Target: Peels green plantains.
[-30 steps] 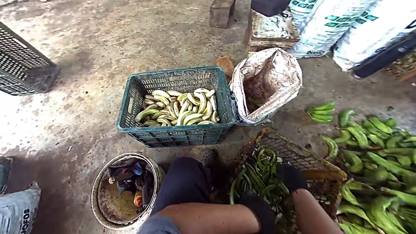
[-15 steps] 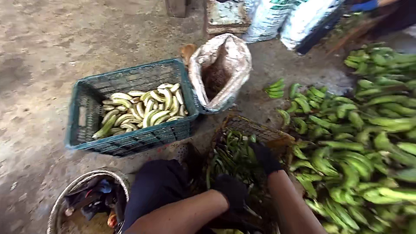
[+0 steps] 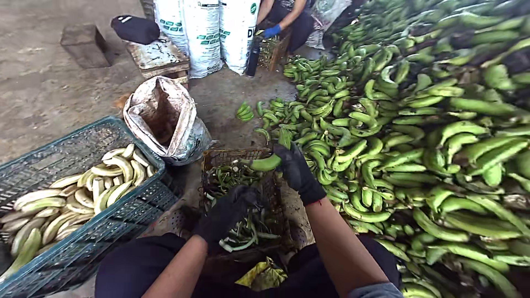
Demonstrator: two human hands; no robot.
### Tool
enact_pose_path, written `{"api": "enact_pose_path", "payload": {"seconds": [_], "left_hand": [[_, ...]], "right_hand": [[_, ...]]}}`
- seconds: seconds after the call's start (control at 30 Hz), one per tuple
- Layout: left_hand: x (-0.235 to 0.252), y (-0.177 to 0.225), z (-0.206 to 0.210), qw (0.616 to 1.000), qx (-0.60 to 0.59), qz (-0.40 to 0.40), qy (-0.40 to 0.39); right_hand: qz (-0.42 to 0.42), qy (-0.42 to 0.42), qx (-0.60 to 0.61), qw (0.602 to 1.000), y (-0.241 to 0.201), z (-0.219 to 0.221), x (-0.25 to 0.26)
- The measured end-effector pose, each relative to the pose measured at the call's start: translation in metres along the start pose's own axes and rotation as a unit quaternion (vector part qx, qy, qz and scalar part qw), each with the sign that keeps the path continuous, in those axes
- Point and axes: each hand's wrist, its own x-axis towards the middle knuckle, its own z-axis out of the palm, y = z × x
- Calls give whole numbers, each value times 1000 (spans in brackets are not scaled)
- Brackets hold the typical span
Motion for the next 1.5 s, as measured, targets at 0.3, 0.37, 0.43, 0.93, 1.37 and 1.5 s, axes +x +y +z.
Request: {"api": "enact_pose_path", "payload": {"seconds": [0.3,0.37,0.43,0.93,1.37,1.5], "left_hand": [[-1,64,48,930,-273,228,97],[6,46,55,972,-208,84,75],[10,13,60,983,-164,-76,27],[24,67,21,949,291,123,6],[45,68,-37,931,236,130,245],[28,54,-3,975,153,117,109]], "right_hand": [[-80,57,-12,995,-42,-20,-37],[-88,32,33,995,-48,-23,-41],[-106,-25,119,987,-51,-28,-39],[-61,-79,215,971,0,-35,-23],[72,-102,294,947,22,-1,-51],[-39,-52,219,974,21,-30,-32]]}}
